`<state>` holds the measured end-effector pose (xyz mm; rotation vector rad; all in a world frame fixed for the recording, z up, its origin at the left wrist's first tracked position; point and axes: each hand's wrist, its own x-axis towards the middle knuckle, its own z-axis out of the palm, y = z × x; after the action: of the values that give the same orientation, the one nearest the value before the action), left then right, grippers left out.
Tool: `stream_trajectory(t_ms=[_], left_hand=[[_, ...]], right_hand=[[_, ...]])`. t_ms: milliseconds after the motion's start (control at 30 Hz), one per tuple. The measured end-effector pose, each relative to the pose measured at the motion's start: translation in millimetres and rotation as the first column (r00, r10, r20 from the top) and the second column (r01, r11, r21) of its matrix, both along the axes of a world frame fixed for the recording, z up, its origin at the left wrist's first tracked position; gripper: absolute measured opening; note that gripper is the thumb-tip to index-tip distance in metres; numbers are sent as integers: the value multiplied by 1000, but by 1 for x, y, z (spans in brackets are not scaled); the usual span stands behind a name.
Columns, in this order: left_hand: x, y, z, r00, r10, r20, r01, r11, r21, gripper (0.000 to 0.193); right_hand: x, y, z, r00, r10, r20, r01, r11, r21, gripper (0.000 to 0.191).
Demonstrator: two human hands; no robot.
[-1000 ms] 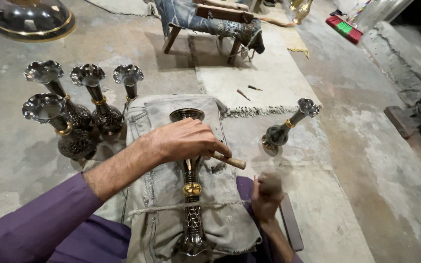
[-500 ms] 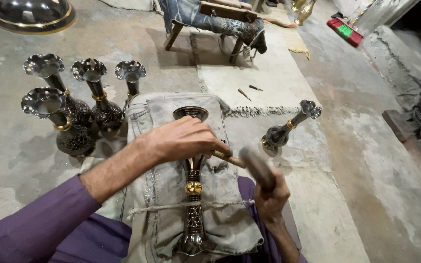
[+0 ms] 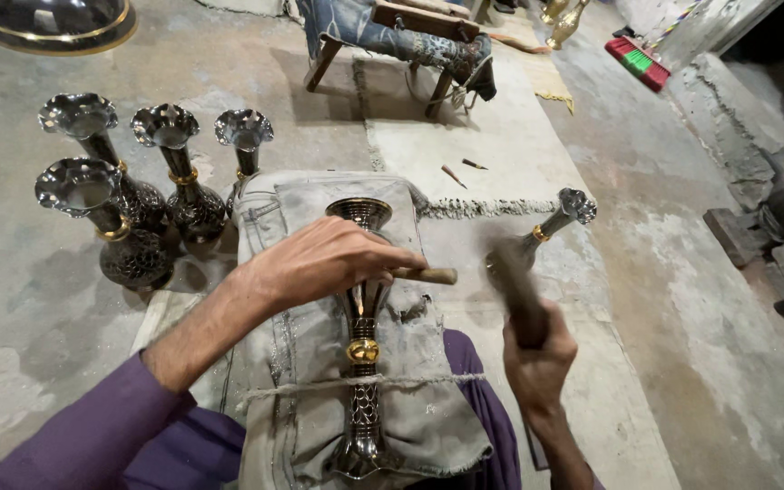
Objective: The person sits on the floor with an ornate brass vase held upright on a cloth pad on their lap. They hold a small punch against the vase surface with one hand and strike it with a wooden mallet in the other hand, repeatedly hammering to chase a decorative pattern into the metal, repositioning the punch around the vase body.
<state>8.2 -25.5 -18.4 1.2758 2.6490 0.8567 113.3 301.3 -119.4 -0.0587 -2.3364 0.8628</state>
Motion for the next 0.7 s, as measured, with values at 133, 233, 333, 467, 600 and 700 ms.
stream_trajectory(t_ms=[133,233,333,467,600,700], left_hand=[[3,-3,-8,988,-18,-154,55,970,236,43],[2,1,-18,995,15,-96,9,970,243,39],[1,0,-30,997,57,-47,-44,971,233,39],[0,1,-42,992,101,-79,-73,952,296,40],[10,-6,-45,981,182,-62,-137,890,434,43],[16,-10,-43,974,212,82,-227,878,423,45]], right_hand=[[-4,-4,24,948,278,-154,-278,960,24,31],[-3,-2,44,980,165,-110,-131,955,266,32],[-9,-6,56,949,310,-56,-309,950,38,26],[-13,1,80,980,-5,198,-66,935,349,34],[-15,1,97,946,133,295,-180,974,136,67],[-14,1,110,931,352,-100,-293,882,370,66]])
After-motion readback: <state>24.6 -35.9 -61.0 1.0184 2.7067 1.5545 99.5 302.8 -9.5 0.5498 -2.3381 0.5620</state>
